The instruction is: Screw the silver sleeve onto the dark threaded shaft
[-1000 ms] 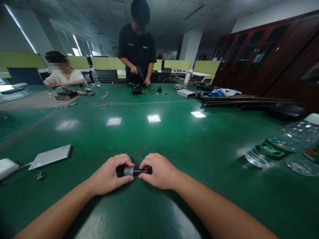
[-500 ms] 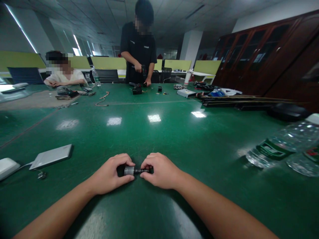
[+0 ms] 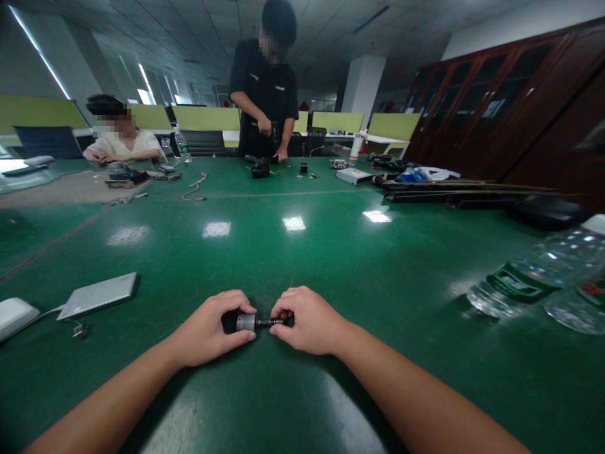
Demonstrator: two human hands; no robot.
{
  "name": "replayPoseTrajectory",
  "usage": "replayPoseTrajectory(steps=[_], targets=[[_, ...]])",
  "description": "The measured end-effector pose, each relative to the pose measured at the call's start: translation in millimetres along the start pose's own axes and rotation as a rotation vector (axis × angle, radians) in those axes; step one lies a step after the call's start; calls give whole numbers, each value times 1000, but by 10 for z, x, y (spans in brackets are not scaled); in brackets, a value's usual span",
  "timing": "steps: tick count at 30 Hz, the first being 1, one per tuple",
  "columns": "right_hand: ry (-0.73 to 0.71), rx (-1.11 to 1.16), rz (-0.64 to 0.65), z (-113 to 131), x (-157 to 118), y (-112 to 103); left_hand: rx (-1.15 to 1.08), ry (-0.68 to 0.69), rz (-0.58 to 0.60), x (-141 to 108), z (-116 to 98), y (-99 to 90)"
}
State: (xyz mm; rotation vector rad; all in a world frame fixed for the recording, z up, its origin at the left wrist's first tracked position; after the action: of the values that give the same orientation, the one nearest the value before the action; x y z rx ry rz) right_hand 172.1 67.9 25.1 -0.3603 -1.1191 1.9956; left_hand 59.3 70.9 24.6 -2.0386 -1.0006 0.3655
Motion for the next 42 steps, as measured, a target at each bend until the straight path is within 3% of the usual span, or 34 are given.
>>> replayPoseTrajectory(steps=[19,27,34,42], targets=[[13,-33,-8,-44,-5,-43,10,22,-43,-21,-13,-50],[237,-100,-77,-401,-51,-187,39,-6,-93,-24,43,-87],[139,-68,-73,-269,-31,-135,30,-9,-123,-30,47,-113],[41,4,-84,-88,16,-8,10,48,-62,-16,10,-50]])
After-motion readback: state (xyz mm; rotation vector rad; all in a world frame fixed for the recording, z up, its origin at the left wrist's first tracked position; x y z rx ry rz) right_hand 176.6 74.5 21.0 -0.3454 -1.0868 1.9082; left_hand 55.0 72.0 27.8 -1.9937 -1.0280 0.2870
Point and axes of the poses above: each hand's wrist, its own x-axis towards the middle knuckle, its own y-axis out of the palm, z = x × y, the point moved 10 cm from there along x, towards the middle knuckle, and after that the axes turned 5 degrees about z, right-handed, at the moved point
